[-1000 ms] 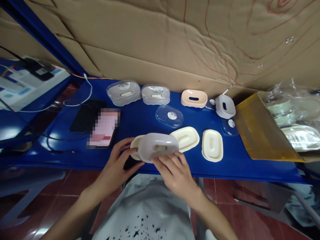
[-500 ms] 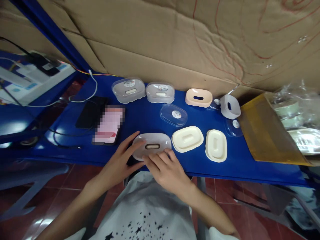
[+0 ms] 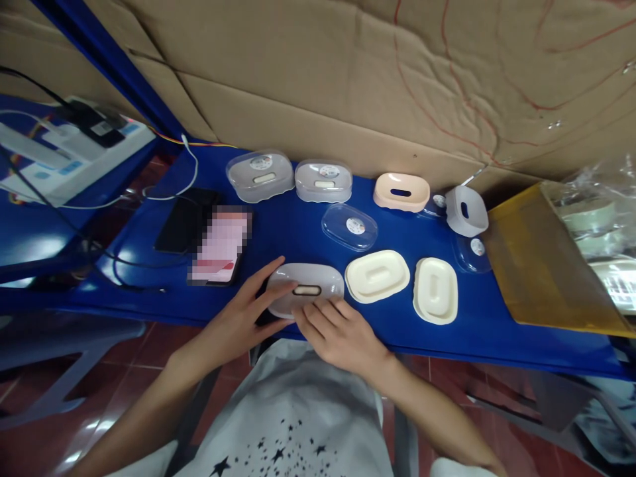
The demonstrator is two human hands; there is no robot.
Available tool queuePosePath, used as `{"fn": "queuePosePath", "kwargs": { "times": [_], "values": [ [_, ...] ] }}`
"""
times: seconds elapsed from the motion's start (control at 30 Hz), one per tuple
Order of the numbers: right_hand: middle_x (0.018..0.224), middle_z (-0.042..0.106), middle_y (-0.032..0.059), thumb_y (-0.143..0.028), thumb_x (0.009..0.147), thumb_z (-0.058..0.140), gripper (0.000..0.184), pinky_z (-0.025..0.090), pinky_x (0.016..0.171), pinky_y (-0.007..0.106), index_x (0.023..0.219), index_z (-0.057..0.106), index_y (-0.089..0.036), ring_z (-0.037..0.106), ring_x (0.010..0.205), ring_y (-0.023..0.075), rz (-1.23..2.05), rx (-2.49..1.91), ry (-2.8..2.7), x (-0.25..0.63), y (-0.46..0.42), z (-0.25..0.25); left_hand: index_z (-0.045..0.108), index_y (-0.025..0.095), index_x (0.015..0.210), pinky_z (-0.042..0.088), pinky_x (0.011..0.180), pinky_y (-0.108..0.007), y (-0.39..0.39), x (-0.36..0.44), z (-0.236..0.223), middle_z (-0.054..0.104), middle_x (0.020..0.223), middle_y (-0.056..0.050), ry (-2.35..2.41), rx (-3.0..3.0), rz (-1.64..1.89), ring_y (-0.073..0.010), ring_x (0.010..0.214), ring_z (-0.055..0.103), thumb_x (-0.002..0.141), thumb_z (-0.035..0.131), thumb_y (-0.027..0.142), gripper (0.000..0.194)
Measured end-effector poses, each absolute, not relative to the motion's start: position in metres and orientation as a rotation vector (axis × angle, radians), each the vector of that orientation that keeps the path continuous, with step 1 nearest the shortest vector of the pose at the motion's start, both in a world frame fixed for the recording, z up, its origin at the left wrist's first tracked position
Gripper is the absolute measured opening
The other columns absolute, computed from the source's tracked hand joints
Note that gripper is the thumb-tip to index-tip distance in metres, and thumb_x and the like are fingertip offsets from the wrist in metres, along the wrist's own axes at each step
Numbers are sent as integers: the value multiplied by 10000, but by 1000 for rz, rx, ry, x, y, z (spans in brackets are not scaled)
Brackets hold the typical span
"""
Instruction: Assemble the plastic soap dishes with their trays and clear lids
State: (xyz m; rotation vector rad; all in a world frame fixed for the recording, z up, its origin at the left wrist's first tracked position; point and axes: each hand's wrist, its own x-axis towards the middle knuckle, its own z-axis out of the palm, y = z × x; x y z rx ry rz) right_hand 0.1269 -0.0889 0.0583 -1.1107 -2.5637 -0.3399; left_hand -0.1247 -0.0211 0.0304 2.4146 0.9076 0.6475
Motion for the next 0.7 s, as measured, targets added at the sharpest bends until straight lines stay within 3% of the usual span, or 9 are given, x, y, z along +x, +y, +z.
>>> {"fn": "queuePosePath", "kwargs": {
  "times": [0.13,0.3,0.43,0.53,0.6,0.7],
  "values": [
    [1313,799,92,-229,1070,670,352,549,1091,397,1413,704,-157,708,1216,229,-141,-1090,-2565,139,-81,65,516,281,1551,518,1229,-605,-21,-126,28,308,1788,-171,913,2412,621,-373,1608,435,1049,706,294,537],
    [1369,774,100,-272,1111,573,399,524,1141,491,1502,647,-244,697,1309,278,-70,-1319,-2352,189,-35,91,536,281,1544,506,1226,-611,-20,-124,32,325,1783,-165,909,2420,605,-381,1593,448,1025,747,327,563],
    [1657,541,196,-504,1072,611,619,477,1190,617,1617,527,-223,542,1506,419,81,-1739,-2355,228,16,87,566,305,1525,475,1227,-653,-19,-122,35,360,1774,-147,905,2441,574,-389,1536,509,1004,765,333,558],
    [1736,423,221,-570,1012,682,818,446,1222,662,1695,396,-224,480,1556,455,274,-1840,-2416,239,43,75,575,309,1519,466,1233,-647,-18,-121,37,372,1769,-143,912,2434,567,-387,1536,511,1017,744,345,530],
    [1734,426,217,-548,997,710,840,453,1227,655,1700,378,-229,484,1557,440,346,-1810,-2419,239,52,71,573,312,1522,465,1237,-634,-18,-122,38,371,1771,-139,909,2426,559,-382,1545,502,1031,727,356,517],
    [1672,503,212,-508,978,749,760,464,1238,628,1627,481,-218,532,1523,409,364,-1709,-2364,236,54,75,534,334,1558,478,1230,-621,-18,-122,38,385,1767,-125,941,2397,537,-376,1532,514,1022,740,374,575]
  ]
}}
